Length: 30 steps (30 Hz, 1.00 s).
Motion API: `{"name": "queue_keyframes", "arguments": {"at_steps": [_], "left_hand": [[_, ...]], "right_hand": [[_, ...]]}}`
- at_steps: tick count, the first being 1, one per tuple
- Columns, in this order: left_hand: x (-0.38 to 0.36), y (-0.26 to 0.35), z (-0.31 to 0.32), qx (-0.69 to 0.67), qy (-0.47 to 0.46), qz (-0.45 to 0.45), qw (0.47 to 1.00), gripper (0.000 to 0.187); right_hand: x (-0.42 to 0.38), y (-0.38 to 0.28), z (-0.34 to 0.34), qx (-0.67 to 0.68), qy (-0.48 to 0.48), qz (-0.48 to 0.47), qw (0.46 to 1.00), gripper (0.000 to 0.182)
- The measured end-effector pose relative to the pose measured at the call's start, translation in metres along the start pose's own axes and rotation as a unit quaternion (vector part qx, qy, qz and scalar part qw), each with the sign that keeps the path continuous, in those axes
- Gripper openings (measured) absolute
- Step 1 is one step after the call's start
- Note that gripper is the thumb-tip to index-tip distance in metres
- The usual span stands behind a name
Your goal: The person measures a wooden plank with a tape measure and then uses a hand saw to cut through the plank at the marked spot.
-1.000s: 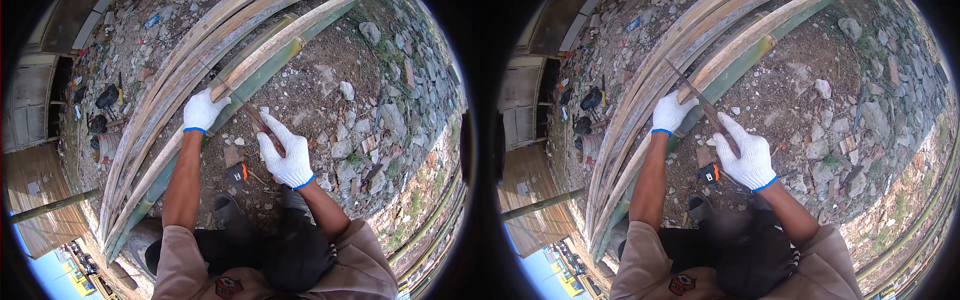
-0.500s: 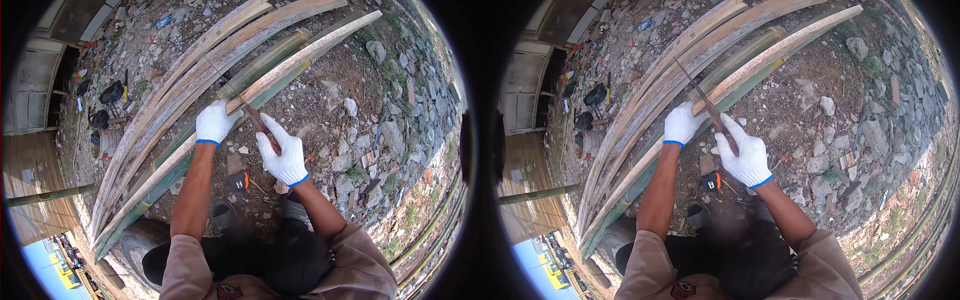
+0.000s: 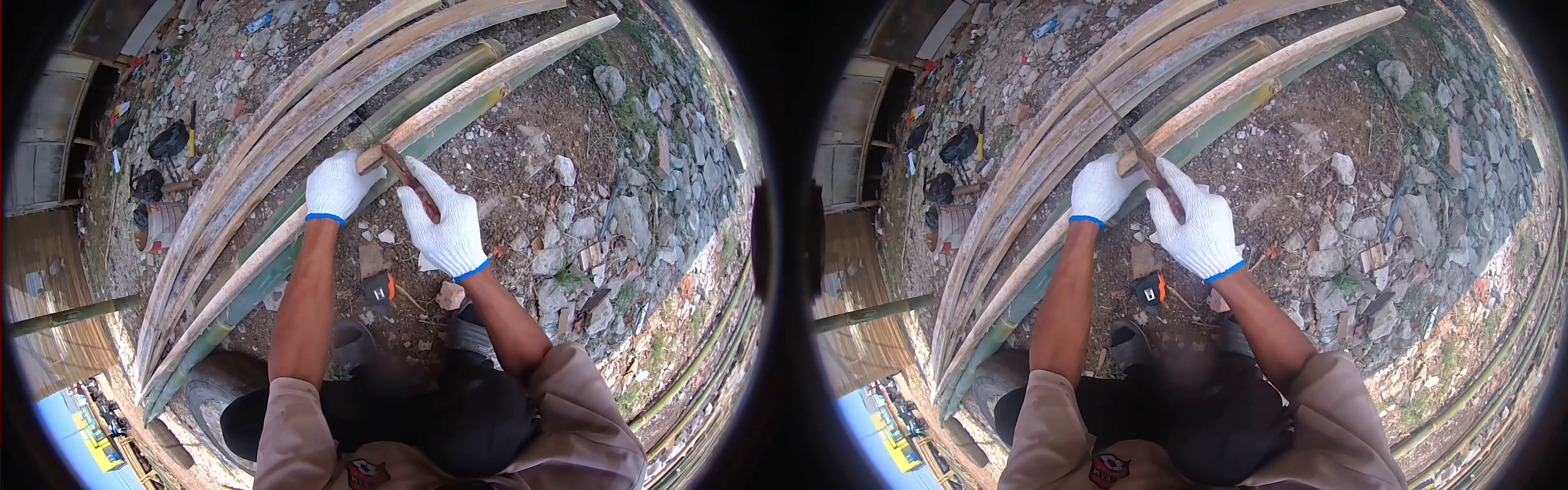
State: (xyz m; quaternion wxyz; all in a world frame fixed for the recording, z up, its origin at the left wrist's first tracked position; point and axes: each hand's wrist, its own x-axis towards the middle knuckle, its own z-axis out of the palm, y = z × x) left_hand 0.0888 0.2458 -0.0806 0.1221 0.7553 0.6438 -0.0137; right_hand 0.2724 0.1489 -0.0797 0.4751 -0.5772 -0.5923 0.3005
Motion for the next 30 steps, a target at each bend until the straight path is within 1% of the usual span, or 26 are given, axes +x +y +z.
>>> {"name": "queue_keyframes", "arguments": {"at_steps": [1,2,3,4,5,7,8,9,12,13,15,16,17,19,20,21,22,23,24,26,27,29,30], "left_hand": [[-0.001,0.001,-0.002,0.001,-0.015,0.004,1.000,0.055],[-0.001,0.001,-0.005,0.002,-0.029,0.009,1.000,0.055],[-0.004,0.001,-0.002,0.000,0.001,0.012,1.000,0.056],[0.002,0.000,-0.003,0.005,-0.003,0.010,1.000,0.056],[0.001,-0.001,0.000,0.007,-0.015,0.003,1.000,0.057],[0.005,0.002,-0.007,0.007,-0.026,-0.002,1.000,0.057],[0.002,0.003,-0.009,0.010,-0.037,-0.008,0.999,0.058],[-0.003,0.002,-0.004,0.009,-0.046,-0.005,0.999,0.058],[0.001,-0.001,0.004,-0.002,0.010,0.014,1.000,0.062],[-0.002,-0.003,0.005,0.002,0.010,0.015,1.000,0.062],[0.000,-0.003,-0.001,0.007,0.020,0.021,1.000,0.064],[0.000,-0.001,-0.005,0.002,0.029,0.019,0.999,0.069],[-0.001,-0.002,-0.008,0.001,0.030,0.019,0.999,0.069],[0.000,-0.001,-0.024,-0.088,-0.087,0.001,0.992,0.074],[0.001,-0.002,-0.029,-0.139,-0.139,0.011,0.980,0.076],[-0.001,-0.004,-0.031,-0.194,-0.188,0.013,0.963,0.077],[-0.002,-0.004,-0.030,-0.162,-0.190,0.022,0.968,0.077],[0.002,-0.002,-0.029,-0.166,-0.185,0.016,0.968,0.077],[0.001,-0.003,-0.027,-0.154,-0.187,0.008,0.970,0.077],[0.005,-0.003,-0.023,-0.135,-0.198,-0.008,0.971,0.078],[0.003,-0.004,-0.023,-0.135,-0.199,-0.010,0.971,0.078],[0.003,-0.003,-0.021,-0.105,-0.117,-0.006,0.988,0.076],[-0.003,0.001,-0.021,-0.094,-0.043,0.008,0.995,0.069]], "right_hand": [[-0.008,-0.001,-0.004,-0.002,0.002,0.002,1.000,0.047],[-0.023,-0.006,-0.013,0.018,-0.009,0.032,0.999,0.048],[-0.034,-0.011,-0.022,0.039,-0.016,0.057,0.997,0.050],[-0.047,-0.021,-0.039,0.010,-0.051,0.088,0.995,0.054],[-0.067,-0.018,-0.048,0.011,-0.034,0.058,0.998,0.057],[-0.101,-0.009,-0.063,0.030,-0.013,0.031,0.999,0.059],[-0.105,-0.003,-0.063,0.006,-0.014,0.023,1.000,0.060],[-0.092,-0.014,-0.064,0.002,-0.064,0.127,0.990,0.059],[-0.030,0.003,-0.011,0.051,0.005,0.043,0.998,0.049],[-0.010,0.003,0.001,0.070,0.021,0.021,0.997,0.046],[0.012,0.001,0.006,0.062,0.018,0.014,0.998,0.045],[0.016,-0.002,0.005,0.047,0.009,0.017,0.999,0.044],[0.013,-0.005,0.000,0.046,0.009,0.015,0.999,0.044],[0.007,-0.011,-0.015,0.039,-0.028,0.028,0.998,0.045],[-0.002,0.002,-0.011,0.066,-0.001,0.002,0.998,0.045],[-0.010,-0.004,-0.016,0.112,0.018,0.012,0.994,0.045],[-0.019,0.006,-0.014,0.110,0.029,-0.003,0.993,0.045],[-0.024,0.016,-0.012,0.109,0.044,-0.021,0.993,0.045],[-0.024,0.017,-0.011,0.110,0.036,-0.020,0.993,0.045],[-0.021,0.020,-0.007,0.117,0.026,0.034,0.992,0.045],[-0.021,0.021,-0.007,0.118,0.024,0.035,0.992,0.045],[-0.017,0.028,-0.007,0.103,0.018,0.026,0.994,0.044],[-0.010,0.034,0.003,0.104,0.069,-0.063,0.990,0.044]]}}
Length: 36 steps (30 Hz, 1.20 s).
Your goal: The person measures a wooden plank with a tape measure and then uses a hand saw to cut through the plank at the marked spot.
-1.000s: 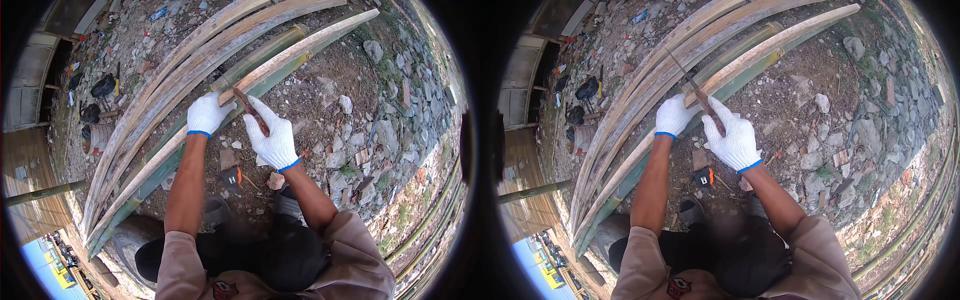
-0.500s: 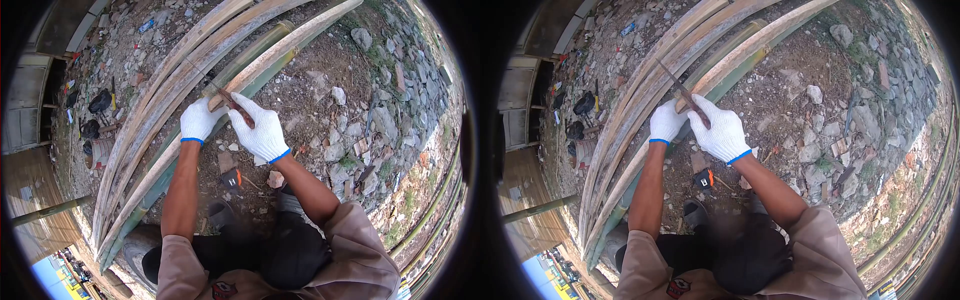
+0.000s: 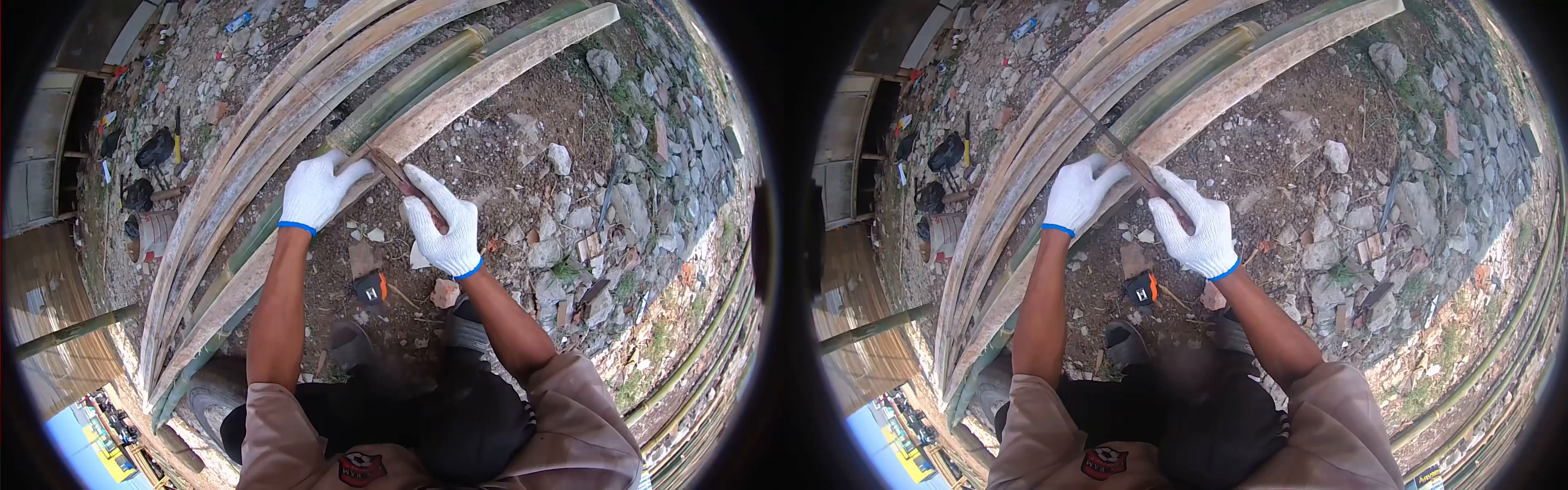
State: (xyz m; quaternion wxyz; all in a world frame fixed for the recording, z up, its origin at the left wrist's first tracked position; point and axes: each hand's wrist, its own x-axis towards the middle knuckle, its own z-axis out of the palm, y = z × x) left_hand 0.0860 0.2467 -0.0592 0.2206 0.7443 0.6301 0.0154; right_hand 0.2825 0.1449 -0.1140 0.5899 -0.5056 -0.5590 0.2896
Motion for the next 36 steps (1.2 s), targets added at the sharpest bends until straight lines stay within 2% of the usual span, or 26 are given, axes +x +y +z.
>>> {"name": "queue_keyframes", "arguments": {"at_steps": [1,4,6,7,9,10,12,13,16,17,19,20,21,24,25,27,28,30,31,33,34,36], "left_hand": [[-0.002,-0.001,-0.005,-0.056,0.053,0.033,0.996,0.056],[0.006,-0.017,0.017,0.007,0.138,0.008,0.990,0.039],[0.001,-0.009,0.041,0.036,0.234,0.015,0.971,0.029],[-0.004,-0.009,0.050,0.040,0.252,0.069,0.964,0.032],[-0.010,-0.004,0.062,0.126,0.300,0.135,0.936,0.051],[-0.012,-0.001,0.060,0.125,0.299,0.135,0.936,0.051],[-0.012,0.004,0.051,0.158,0.202,0.116,0.960,0.072],[-0.011,-0.001,0.054,0.157,0.203,0.113,0.960,0.072],[0.002,-0.010,0.047,0.122,0.107,0.068,0.984,0.081],[0.004,-0.010,0.042,0.121,0.107,0.066,0.985,0.081],[0.011,-0.004,0.025,0.078,-0.014,-0.009,0.997,0.081],[0.011,-0.005,0.025,0.089,-0.015,0.002,0.996,0.078],[0.012,-0.005,0.022,0.091,-0.011,0.000,0.996,0.078],[0.013,-0.005,0.021,0.111,-0.025,0.004,0.993,0.081],[0.016,-0.007,0.022,0.118,-0.018,0.006,0.993,0.082],[0.016,-0.007,0.022,0.125,-0.016,0.004,0.992,0.083],[0.016,-0.003,0.018,0.124,-0.032,-0.006,0.992,0.085],[0.014,-0.002,0.020,0.123,-0.053,-0.017,0.991,0.087],[0.013,-0.005,0.023,0.125,-0.052,-0.016,0.991,0.087],[0.012,-0.011,0.031,0.136,0.007,0.007,0.991,0.087],[0.012,-0.009,0.031,0.137,0.008,0.011,0.991,0.087],[0.009,-0.006,0.032,0.132,0.024,0.006,0.991,0.086]], "right_hand": [[-0.002,0.004,0.002,-0.004,0.004,0.006,1.000,0.044],[-0.001,0.002,0.006,0.029,-0.028,0.100,0.994,0.043],[0.003,0.005,0.013,0.028,-0.026,0.103,0.994,0.043],[0.008,0.006,0.016,0.024,-0.021,0.109,0.993,0.043],[0.018,0.002,0.014,0.046,-0.017,0.119,0.992,0.044],[0.020,0.002,0.008,0.032,-0.043,0.134,0.989,0.044],[0.014,0.014,0.006,0.040,-0.049,0.115,0.991,0.045],[0.010,0.020,0.006,0.049,-0.054,0.097,0.993,0.045],[0.002,0.028,0.004,0.030,-0.077,0.086,0.993,0.049],[-0.003,0.029,0.003,0.030,-0.079,0.086,0.993,0.049],[-0.008,0.031,0.005,0.028,-0.107,0.083,0.990,0.052],[-0.009,0.039,0.008,0.018,-0.084,0.034,0.996,0.054],[-0.007,0.034,0.006,0.021,-0.084,0.031,0.996,0.054],[-0.025,0.001,-0.017,0.005,-0.098,0.128,0.987,0.054],[-0.039,-0.012,-0.033,-0.037,-0.091,0.106,0.989,0.055],[-0.069,-0.041,-0.076,-0.061,-0.146,0.187,0.970,0.055],[-0.085,-0.044,-0.089,-0.040,-0.123,0.150,0.980,0.054],[-0.098,-0.060,-0.106,-0.080,-0.143,0.162,0.973,0.056],[-0.100,-0.062,-0.107,-0.080,-0.150,0.162,0.972,0.056],[-0.088,-0.056,-0.086,-0.075,-0.112,0.144,0.980,0.057],[-0.074,-0.049,-0.073,-0.085,-0.121,0.165,0.975,0.054],[-0.042,-0.033,-0.038,-0.028,-0.072,0.162,0.984,0.049]]}}
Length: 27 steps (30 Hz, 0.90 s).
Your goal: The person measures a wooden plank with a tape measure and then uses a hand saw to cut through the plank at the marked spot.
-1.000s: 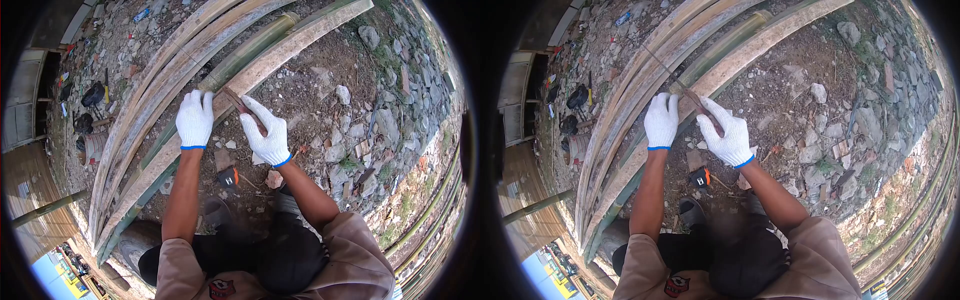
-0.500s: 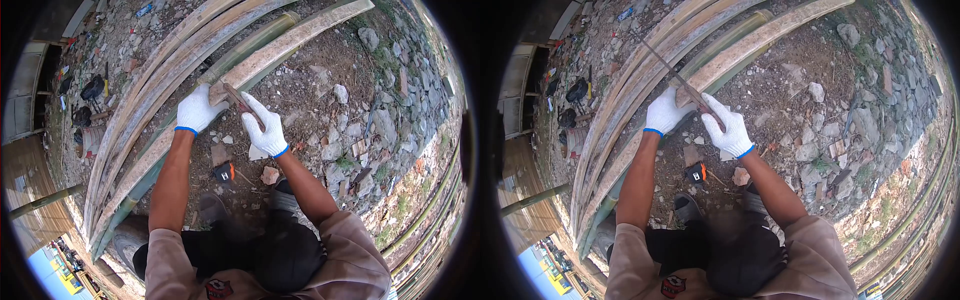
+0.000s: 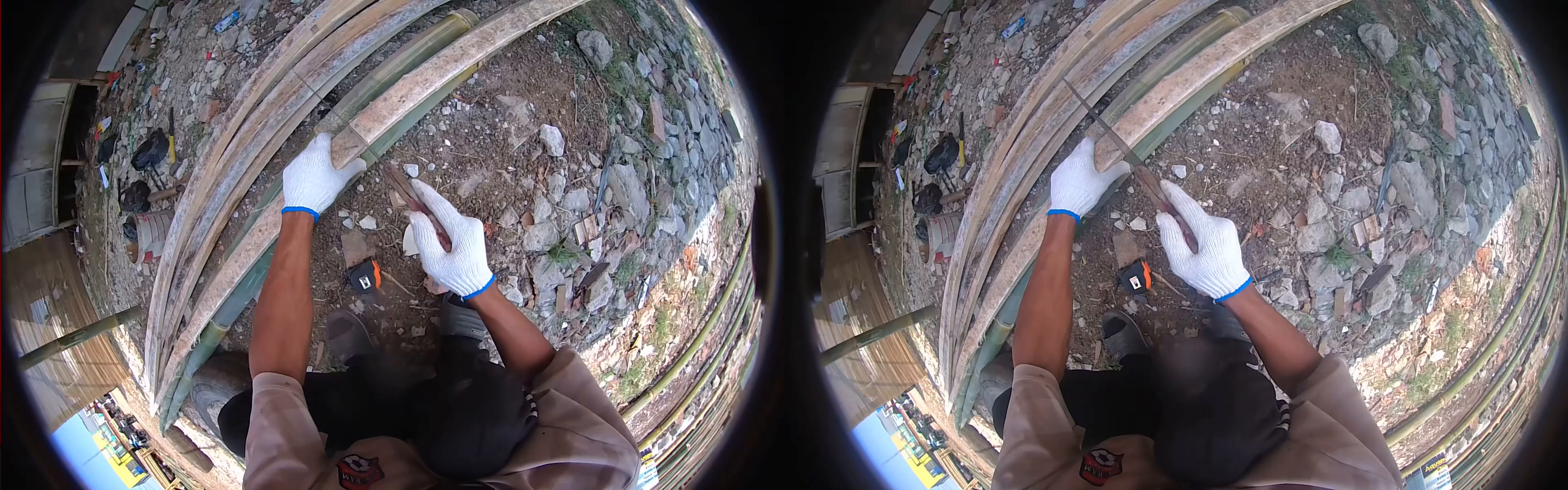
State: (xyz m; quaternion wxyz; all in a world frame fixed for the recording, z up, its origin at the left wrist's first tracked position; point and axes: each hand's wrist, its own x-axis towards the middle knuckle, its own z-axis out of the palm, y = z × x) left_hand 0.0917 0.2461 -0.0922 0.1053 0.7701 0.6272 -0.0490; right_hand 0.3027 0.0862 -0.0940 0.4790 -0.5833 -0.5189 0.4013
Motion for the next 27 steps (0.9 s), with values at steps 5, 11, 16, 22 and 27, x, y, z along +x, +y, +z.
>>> {"name": "queue_keyframes", "arguments": {"at_steps": [5,11,16,22,27], "left_hand": [[-0.001,0.010,-0.012,-0.012,-0.069,-0.021,0.997,0.084],[0.014,-0.006,-0.019,-0.034,-0.097,-0.012,0.995,0.081],[0.007,0.001,-0.023,-0.014,-0.076,-0.022,0.997,0.080],[0.001,-0.004,-0.023,-0.012,-0.061,-0.019,0.998,0.089],[0.010,-0.009,-0.019,0.011,-0.046,-0.018,0.999,0.090]], "right_hand": [[0.005,-0.002,0.006,0.004,0.001,-0.006,1.000,0.048],[-0.058,0.005,-0.047,-0.047,-0.051,-0.012,0.998,0.054],[-0.047,-0.026,-0.051,-0.058,-0.054,0.019,0.997,0.056],[0.036,-0.020,0.020,-0.019,0.008,-0.049,0.999,0.046],[-0.042,-0.039,-0.030,-0.026,-0.039,0.041,0.998,0.053]]}}
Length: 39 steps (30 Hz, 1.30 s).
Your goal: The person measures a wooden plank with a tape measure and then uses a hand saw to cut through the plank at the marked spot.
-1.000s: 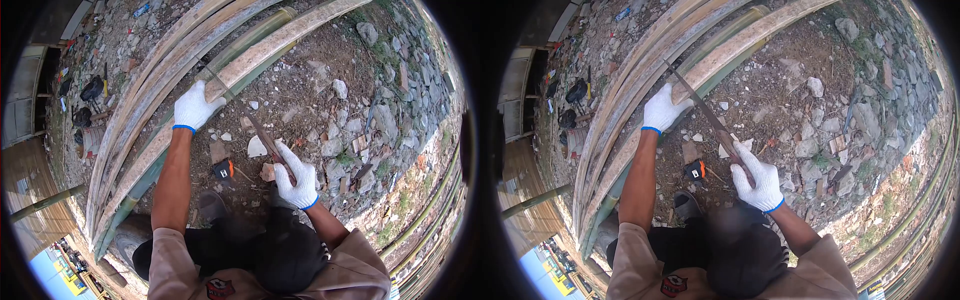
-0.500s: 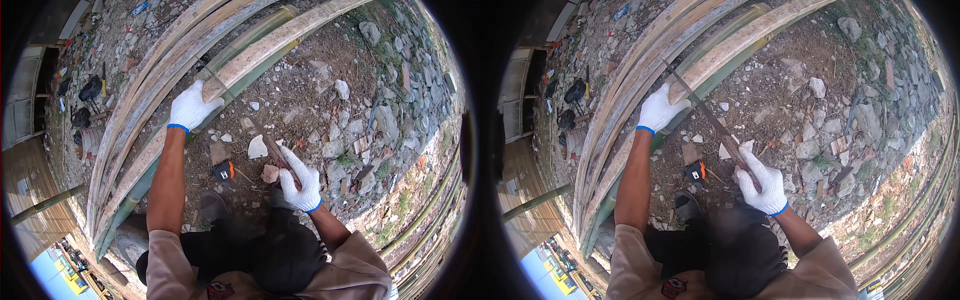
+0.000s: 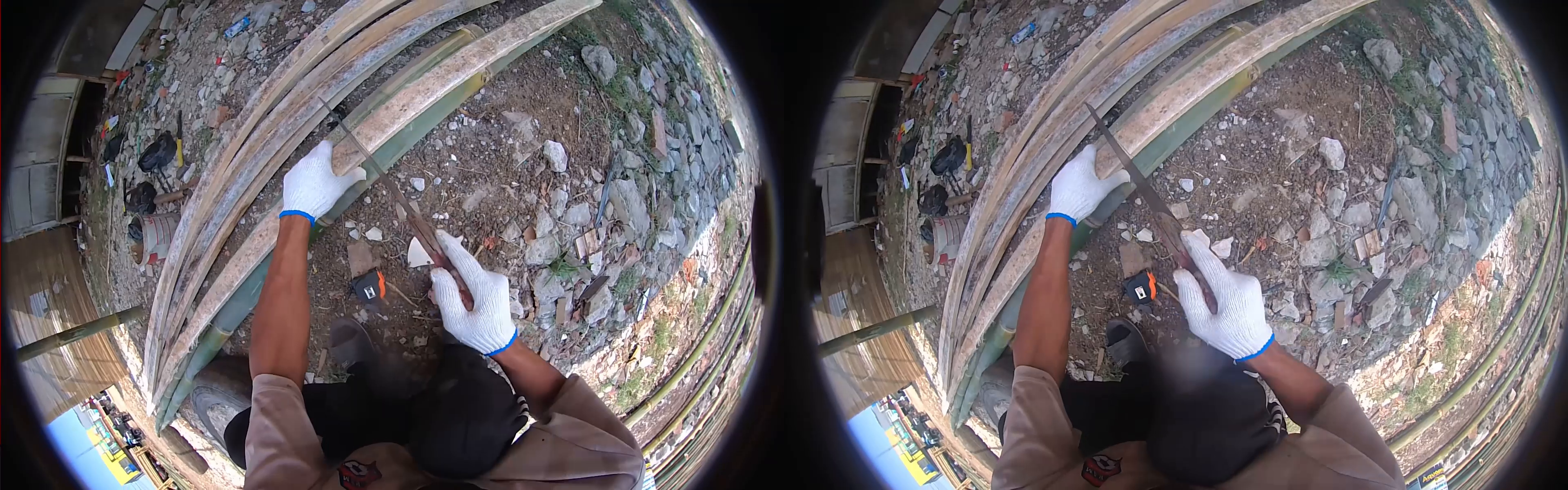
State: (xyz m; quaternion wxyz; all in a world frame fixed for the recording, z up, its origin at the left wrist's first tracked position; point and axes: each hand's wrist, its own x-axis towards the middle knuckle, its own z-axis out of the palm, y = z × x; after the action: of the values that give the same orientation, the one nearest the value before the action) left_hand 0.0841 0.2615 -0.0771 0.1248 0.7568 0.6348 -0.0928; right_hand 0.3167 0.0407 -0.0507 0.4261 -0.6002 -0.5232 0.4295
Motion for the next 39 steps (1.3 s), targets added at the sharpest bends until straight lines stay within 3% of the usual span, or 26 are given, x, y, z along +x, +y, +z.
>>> {"name": "queue_keyframes", "arguments": {"at_steps": [3,4,6,8,10,16,19,20,21,23,26,28,30,31,36,38,39], "left_hand": [[-0.005,0.000,0.001,-0.019,0.024,0.010,0.999,0.089],[-0.016,0.000,0.008,-0.015,0.005,0.015,1.000,0.089],[-0.014,0.003,0.007,-0.014,0.059,0.022,0.998,0.087],[-0.014,0.008,-0.003,-0.019,0.010,0.005,1.000,0.088],[-0.011,0.006,-0.002,-0.020,-0.002,0.008,1.000,0.088],[0.005,0.000,-0.008,-0.024,0.014,0.010,1.000,0.084],[-0.003,0.000,0.004,-0.025,0.033,0.012,0.999,0.083],[-0.001,0.001,0.005,-0.027,0.040,0.012,0.999,0.083],[-0.006,0.003,0.008,-0.016,0.028,0.000,0.999,0.082],[-0.003,0.006,0.001,0.001,0.027,-0.004,1.000,0.081],[-0.009,0.011,0.001,-0.019,-0.002,-0.010,1.000,0.081],[-0.018,0.012,0.006,-0.023,0.022,0.042,0.999,0.082],[-0.025,0.012,0.009,-0.036,-0.009,0.021,0.999,0.085],[-0.026,0.013,0.008,-0.037,-0.025,0.023,0.999,0.085],[-0.016,0.010,-0.015,-0.119,-0.111,0.011,0.987,0.084],[-0.015,0.013,-0.015,-0.090,-0.088,0.016,0.992,0.082],[-0.014,0.012,-0.009,-0.073,-0.047,0.015,0.996,0.083]], "right_hand": [[-0.015,-0.007,-0.020,-0.043,0.007,-0.006,0.999,0.053],[-0.002,-0.003,-0.009,-0.001,0.019,-0.001,1.000,0.052],[0.041,0.002,0.020,0.015,0.029,-0.041,0.999,0.050],[0.084,0.010,0.047,-0.045,0.060,-0.106,0.992,0.048],[0.091,0.004,0.049,-0.005,0.061,-0.077,0.995,0.047],[-0.011,0.002,-0.019,-0.006,0.019,-0.028,0.999,0.052],[0.019,0.006,0.002,0.001,0.022,-0.006,1.000,0.048],[0.042,0.025,0.027,0.014,0.094,-0.097,0.991,0.043],[0.063,0.016,0.035,0.037,0.074,-0.045,0.995,0.040],[0.098,0.003,0.047,-0.016,0.058,-0.063,0.996,0.043],[0.088,0.011,0.043,-0.002,0.038,-0.052,0.998,0.046],[0.074,0.013,0.041,0.025,0.036,-0.056,0.997,0.050],[0.063,0.005,0.031,-0.010,-0.006,0.012,1.000,0.051],[0.061,0.011,0.036,0.033,0.034,-0.040,0.998,0.051],[0.064,0.069,0.051,0.055,0.058,-0.119,0.990,0.049],[0.070,0.074,0.054,0.069,0.081,-0.164,0.981,0.049],[0.072,0.064,0.053,0.048,0.063,-0.126,0.989,0.050]]}}
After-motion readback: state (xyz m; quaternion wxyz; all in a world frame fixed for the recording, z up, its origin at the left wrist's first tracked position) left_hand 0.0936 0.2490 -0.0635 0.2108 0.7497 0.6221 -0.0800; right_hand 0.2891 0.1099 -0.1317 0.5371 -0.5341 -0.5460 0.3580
